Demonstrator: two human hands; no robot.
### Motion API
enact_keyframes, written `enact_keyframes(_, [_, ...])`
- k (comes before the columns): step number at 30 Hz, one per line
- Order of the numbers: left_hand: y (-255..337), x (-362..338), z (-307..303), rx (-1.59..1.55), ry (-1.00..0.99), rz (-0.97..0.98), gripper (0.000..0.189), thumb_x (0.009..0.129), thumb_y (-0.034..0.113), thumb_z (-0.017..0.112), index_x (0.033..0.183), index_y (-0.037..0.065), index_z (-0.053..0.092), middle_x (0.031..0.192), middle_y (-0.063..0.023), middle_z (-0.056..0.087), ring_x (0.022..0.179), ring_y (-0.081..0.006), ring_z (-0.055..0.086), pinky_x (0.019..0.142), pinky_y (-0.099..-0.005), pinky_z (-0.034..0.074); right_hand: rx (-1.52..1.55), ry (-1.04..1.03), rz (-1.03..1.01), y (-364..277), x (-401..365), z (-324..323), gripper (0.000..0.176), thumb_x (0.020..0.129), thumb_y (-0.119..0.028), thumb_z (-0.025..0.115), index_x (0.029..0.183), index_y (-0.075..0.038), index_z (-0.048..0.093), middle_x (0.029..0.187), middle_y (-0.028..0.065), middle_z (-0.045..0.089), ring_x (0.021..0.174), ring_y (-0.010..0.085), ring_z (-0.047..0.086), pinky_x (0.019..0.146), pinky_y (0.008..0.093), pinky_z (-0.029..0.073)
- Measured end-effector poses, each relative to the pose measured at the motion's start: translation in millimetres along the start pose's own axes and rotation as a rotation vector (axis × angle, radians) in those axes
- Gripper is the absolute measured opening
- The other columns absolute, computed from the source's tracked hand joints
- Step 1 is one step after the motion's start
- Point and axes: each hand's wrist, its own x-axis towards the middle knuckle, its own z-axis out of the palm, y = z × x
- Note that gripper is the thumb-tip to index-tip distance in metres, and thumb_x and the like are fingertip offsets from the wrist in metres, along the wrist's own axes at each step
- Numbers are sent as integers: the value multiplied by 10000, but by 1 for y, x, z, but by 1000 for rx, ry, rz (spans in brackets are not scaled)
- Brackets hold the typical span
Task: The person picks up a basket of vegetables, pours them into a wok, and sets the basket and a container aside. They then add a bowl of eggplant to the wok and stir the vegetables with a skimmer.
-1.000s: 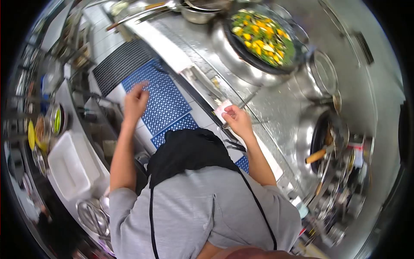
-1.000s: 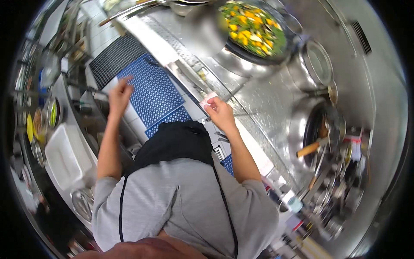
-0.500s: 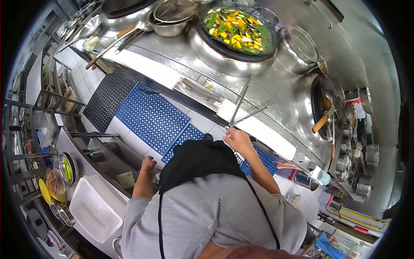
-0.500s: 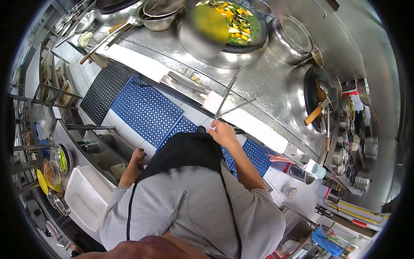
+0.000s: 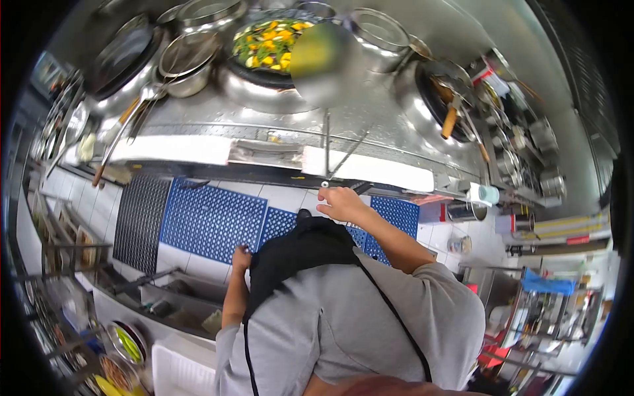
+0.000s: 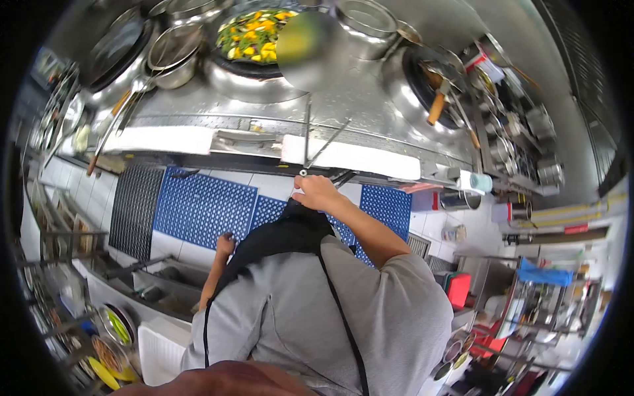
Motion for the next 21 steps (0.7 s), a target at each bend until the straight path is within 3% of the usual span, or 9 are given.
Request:
enact_keyframes(4, [20, -12, -6, 89, -243, -2, 469, 754, 280, 646, 1145, 25, 696, 1138, -250, 665, 1105, -392, 626, 962, -436, 487, 27, 66, 42, 19, -22, 4, 319, 840, -326, 676, 999, -51, 650, 884, 196, 698, 872, 390, 672, 772, 483, 524])
enact_keyframes(7, [21, -2, -5, 76, -324, -143, 479, 733, 286, 653, 1125, 15, 703, 1120, -254, 669, 1084, -379, 642, 954, -432, 499, 75, 40, 145, 29, -43, 5, 317, 838, -328, 687, 1001, -59, 645, 934, 185, 698, 901, 384, 666, 796, 480, 513])
enact_keyframes(11, [60, 17, -24, 183, -199, 22, 444, 763, 217, 634, 1158, 20, 688, 1112, -253, 674, 1067, -374, 651, 951, -422, 502, 90, -44, 181, 49, -47, 13, 324, 843, -346, 685, 998, -65, 639, 947, 182, 696, 912, 384, 662, 810, 478, 507])
enact_keyframes(14, [95, 27, -40, 86, -68, 97, 437, 778, 203, 644, 1174, 20, 673, 1085, -247, 684, 1035, -375, 664, 923, -420, 511, 117, -35, 124, 58, -33, 8, 323, 848, -347, 677, 1000, -64, 641, 938, 185, 695, 912, 383, 662, 814, 477, 505])
enact_keyframes(17, [133, 26, -58, 55, -101, 34, 433, 786, 190, 651, 1182, 16, 661, 1050, -236, 697, 1010, -375, 671, 899, -423, 516, 151, -10, 72, 66, -14, 0, 321, 852, -345, 669, 1005, -63, 645, 926, 191, 694, 915, 383, 662, 818, 476, 504])
enact_keyframes(20, [142, 18, -63, 25, -69, 65, 438, 787, 197, 656, 1183, 11, 657, 1057, -233, 694, 1019, -376, 665, 890, -430, 518, 180, 18, 12, 72, 1, -13, 321, 855, -341, 659, 1013, -61, 651, 912, 202, 692, 913, 391, 661, 820, 479, 503])
enact_keyframes(21, [123, 24, -51, 163, -3, 120, 443, 789, 232, 666, 1182, 27, 662, 1085, -238, 683, 1032, -381, 656, 889, -433, 517, 190, 15, -6, 75, 5, -14, 321, 856, -342, 656, 1013, -61, 652, 907, 203, 692, 912, 392, 661, 819, 480, 504])
